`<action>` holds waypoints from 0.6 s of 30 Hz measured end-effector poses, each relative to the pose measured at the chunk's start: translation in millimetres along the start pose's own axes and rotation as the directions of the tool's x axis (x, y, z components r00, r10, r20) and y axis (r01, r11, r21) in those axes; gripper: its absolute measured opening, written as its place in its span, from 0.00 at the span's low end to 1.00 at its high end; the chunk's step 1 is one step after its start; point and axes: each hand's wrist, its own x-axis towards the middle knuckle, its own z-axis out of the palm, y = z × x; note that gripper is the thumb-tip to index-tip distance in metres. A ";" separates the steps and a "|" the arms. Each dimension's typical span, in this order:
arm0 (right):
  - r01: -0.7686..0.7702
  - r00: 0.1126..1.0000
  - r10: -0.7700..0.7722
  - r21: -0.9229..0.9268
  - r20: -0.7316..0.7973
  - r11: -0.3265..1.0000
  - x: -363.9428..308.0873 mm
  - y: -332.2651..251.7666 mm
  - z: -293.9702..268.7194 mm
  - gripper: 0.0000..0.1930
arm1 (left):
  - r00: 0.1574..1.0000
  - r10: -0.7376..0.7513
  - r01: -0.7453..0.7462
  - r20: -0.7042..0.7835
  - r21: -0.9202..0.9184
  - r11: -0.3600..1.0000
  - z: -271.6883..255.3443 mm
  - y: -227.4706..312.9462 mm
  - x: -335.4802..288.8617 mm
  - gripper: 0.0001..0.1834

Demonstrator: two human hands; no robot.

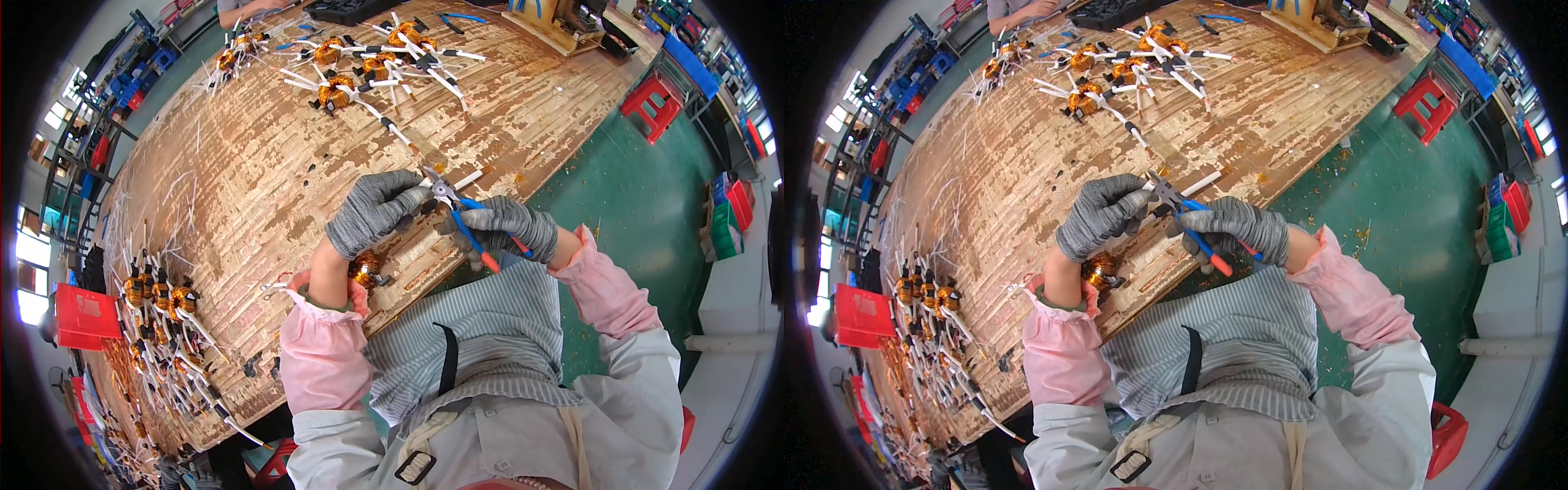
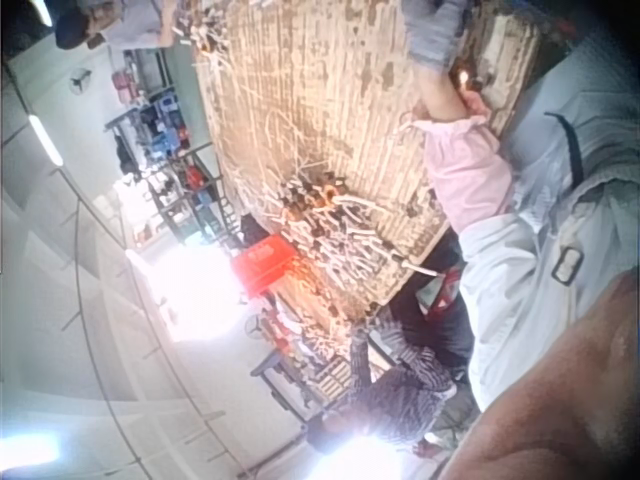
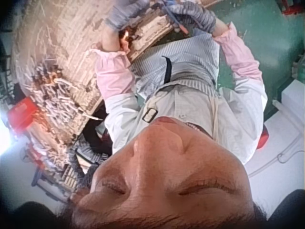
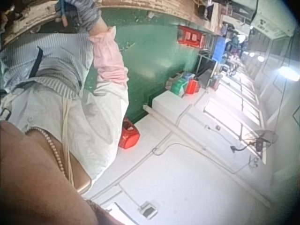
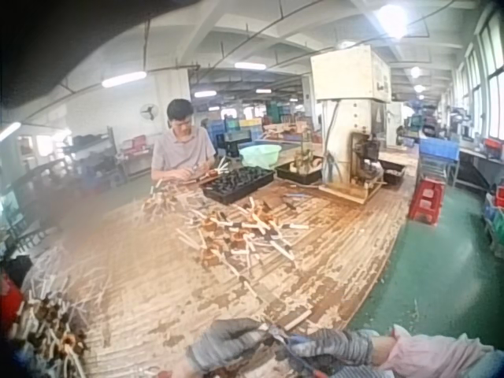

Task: The recorder is using pliers to prepare wires and assemble components that look like copper coils or transformers at a workbench.

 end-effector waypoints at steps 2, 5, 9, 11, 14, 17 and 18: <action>0.141 0.984 -0.171 -0.343 -0.058 0.929 2.8 -1.7 1.4 0.23 | 1.000 0.016 -0.016 0.007 0.009 1.000 -1.0 -1.0 0.5 0.12; 0.020 0.616 -0.787 -0.999 -0.018 0.038 14.7 2.1 -4.5 0.22 | 1.000 0.026 -0.026 0.003 0.031 0.999 -3.2 -5.4 0.6 0.12; 0.281 0.674 -0.664 -0.720 -0.322 0.634 28.9 24.8 -24.1 0.21 | 0.998 0.037 -0.039 -0.040 -0.041 0.998 -1.2 -6.0 2.4 0.14; 0.435 0.734 -0.462 -0.177 -0.498 0.883 23.1 16.3 -54.6 0.22 | 0.998 0.055 -0.057 -0.042 -0.048 0.997 0.1 -8.1 5.1 0.15; 0.492 0.755 -0.347 0.131 -0.556 0.861 5.0 8.5 -62.3 0.23 | 0.997 0.050 -0.055 -0.053 -0.091 0.994 1.1 -7.6 1.8 0.17; 0.455 0.789 -0.322 0.145 -0.523 0.879 -9.0 20.4 -72.3 0.25 | 0.997 0.014 -0.024 -0.073 -0.137 0.990 1.9 -0.8 -1.1 0.19; 0.429 0.805 -0.301 0.152 -0.511 0.890 -15.6 26.4 -73.8 0.25 | 0.997 0.020 -0.027 -0.069 -0.114 0.993 1.9 -0.7 -0.1 0.18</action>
